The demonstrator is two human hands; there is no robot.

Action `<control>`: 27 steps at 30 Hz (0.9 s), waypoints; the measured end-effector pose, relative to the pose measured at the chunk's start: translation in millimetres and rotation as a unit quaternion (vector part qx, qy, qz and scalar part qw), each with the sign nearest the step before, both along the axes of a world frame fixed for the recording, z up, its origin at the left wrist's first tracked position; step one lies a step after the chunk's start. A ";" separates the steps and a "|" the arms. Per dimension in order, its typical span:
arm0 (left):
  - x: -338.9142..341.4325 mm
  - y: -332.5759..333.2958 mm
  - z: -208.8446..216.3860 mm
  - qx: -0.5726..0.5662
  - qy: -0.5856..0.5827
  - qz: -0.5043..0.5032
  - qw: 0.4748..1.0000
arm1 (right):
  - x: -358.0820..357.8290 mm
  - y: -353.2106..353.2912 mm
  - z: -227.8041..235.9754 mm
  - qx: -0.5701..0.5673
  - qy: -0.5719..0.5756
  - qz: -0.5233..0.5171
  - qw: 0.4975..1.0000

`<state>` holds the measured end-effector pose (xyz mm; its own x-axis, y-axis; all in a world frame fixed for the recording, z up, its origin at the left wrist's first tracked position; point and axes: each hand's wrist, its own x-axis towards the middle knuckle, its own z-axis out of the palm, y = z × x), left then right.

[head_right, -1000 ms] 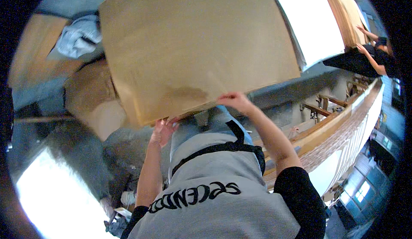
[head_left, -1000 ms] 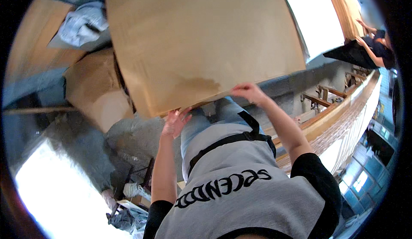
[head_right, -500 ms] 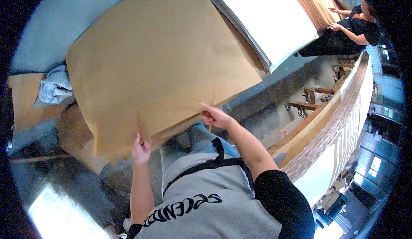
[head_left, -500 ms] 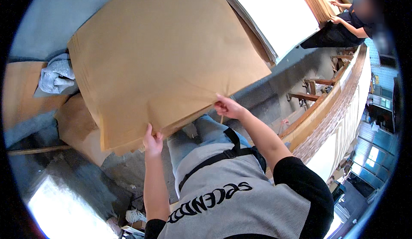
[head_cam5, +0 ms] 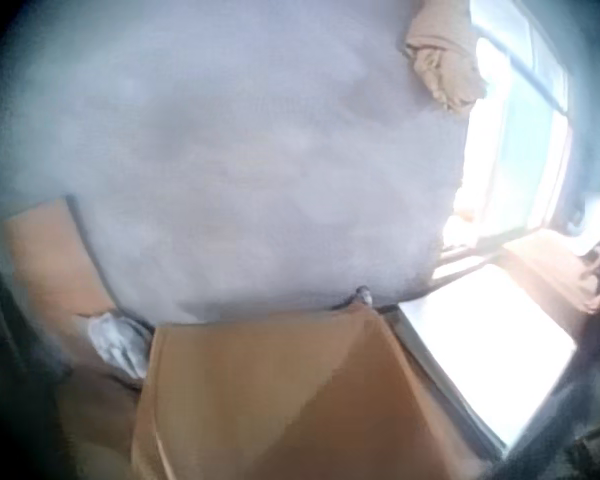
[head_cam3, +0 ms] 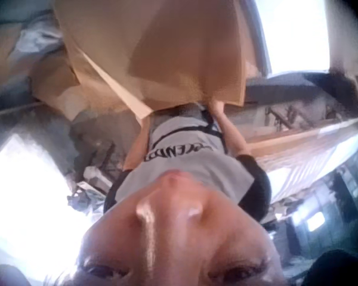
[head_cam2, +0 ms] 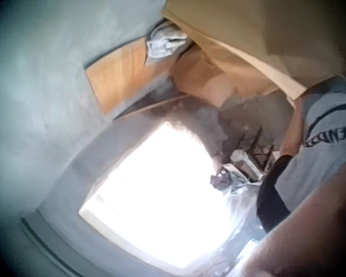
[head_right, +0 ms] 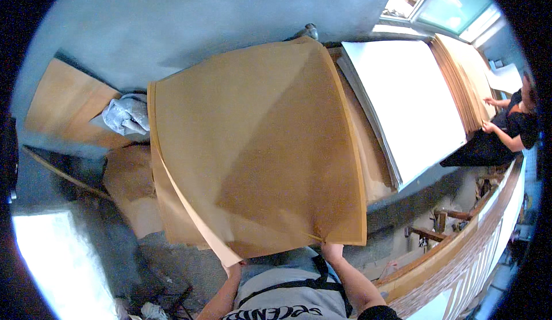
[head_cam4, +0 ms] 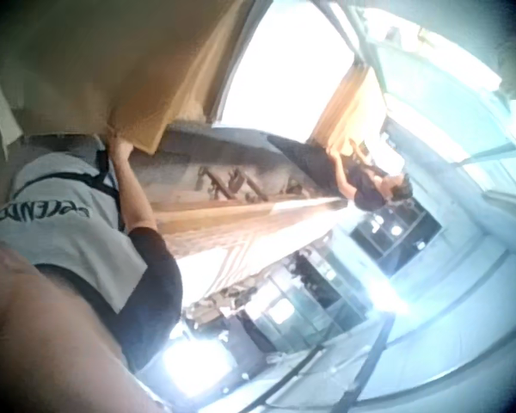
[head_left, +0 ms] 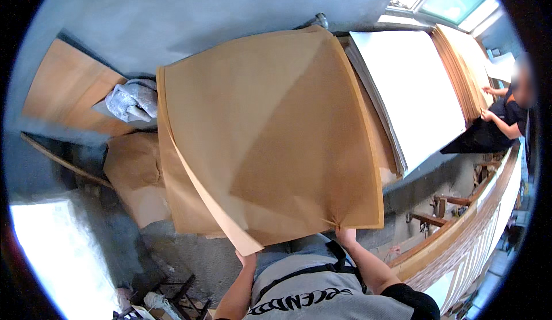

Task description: The person repeatedly picks up a thin white sheet from a stack on a workbench, uses a thin stick to separate it from the sheet below, and places it on a separate pile. The process is repeated multiple times in a workshop environment.

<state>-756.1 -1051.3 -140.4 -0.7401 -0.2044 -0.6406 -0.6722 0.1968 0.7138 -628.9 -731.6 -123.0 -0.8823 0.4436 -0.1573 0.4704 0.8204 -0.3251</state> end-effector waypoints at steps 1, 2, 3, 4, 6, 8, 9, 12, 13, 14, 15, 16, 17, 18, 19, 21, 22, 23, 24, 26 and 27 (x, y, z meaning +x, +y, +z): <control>-4.5 9.9 12.7 0.082 0.020 0.030 0.996 | -9.4 8.3 -2.5 0.019 0.022 -0.001 1.000; -10.7 0.6 -9.1 0.150 0.023 0.065 0.986 | -28.9 14.1 6.5 0.031 0.038 0.003 0.999; -18.1 -7.8 -32.3 0.216 0.023 0.099 0.971 | -46.4 17.4 16.5 0.041 0.049 0.004 0.998; -46.3 -4.5 -31.1 0.150 -0.011 0.021 0.988 | -71.1 26.5 26.8 -0.088 0.007 -0.044 0.995; -85.0 12.0 -20.5 0.168 0.110 0.015 0.980 | -114.2 50.2 15.4 -0.256 0.087 -0.099 0.958; -111.6 19.8 -7.4 0.157 -0.061 0.109 0.980 | -126.6 53.9 11.0 -0.364 0.152 -0.159 0.905; -112.2 18.5 -0.2 0.170 -0.083 0.116 0.975 | -136.6 53.5 34.9 -0.426 0.103 -0.211 0.874; -105.3 21.9 26.2 0.211 -0.138 0.148 0.956 | -125.3 43.5 40.2 -0.471 0.050 -0.326 0.818; -102.8 26.0 34.3 0.224 -0.149 0.167 0.948 | -117.7 41.7 40.1 -0.489 0.030 -0.367 0.791; -98.2 26.2 41.4 0.234 -0.159 0.189 0.940 | -110.4 39.6 40.8 -0.507 0.005 -0.406 0.760; -93.3 21.7 34.6 0.246 -0.186 0.190 0.932 | -102.2 38.4 39.2 -0.543 0.005 -0.392 0.742; -87.9 15.6 21.1 0.257 -0.212 0.190 0.924 | -94.2 38.4 37.1 -0.578 0.003 -0.380 0.722; -84.5 9.9 12.9 0.269 -0.239 0.186 0.914 | -90.1 36.2 34.5 -0.612 0.003 -0.371 0.699; -86.1 10.0 15.7 0.268 -0.243 0.189 0.913 | -90.2 33.9 36.6 -0.627 0.004 -0.389 0.675; -89.2 10.8 18.1 0.267 -0.247 0.191 0.912 | -90.7 31.3 40.4 -0.641 0.005 -0.407 0.650; -89.3 7.7 17.0 0.283 -0.244 0.178 0.910 | -93.1 20.9 45.4 -0.639 0.027 -0.436 0.633; -87.1 3.2 11.5 0.299 -0.236 0.167 0.910 | -92.4 16.0 47.2 -0.652 0.035 -0.438 0.618; -87.4 1.5 6.5 0.315 -0.227 0.155 0.909 | -92.6 14.4 47.8 -0.665 0.044 -0.438 0.603; -89.0 2.3 7.7 0.307 -0.225 0.158 0.911 | -89.0 13.7 48.6 -0.675 0.050 -0.442 0.588; -90.8 1.9 6.6 0.288 -0.228 0.163 0.916 | -80.1 9.6 50.1 -0.717 0.064 -0.413 0.559; -88.6 -1.4 3.8 0.302 -0.233 0.155 0.911 | -82.2 5.7 53.7 -0.724 0.071 -0.402 0.556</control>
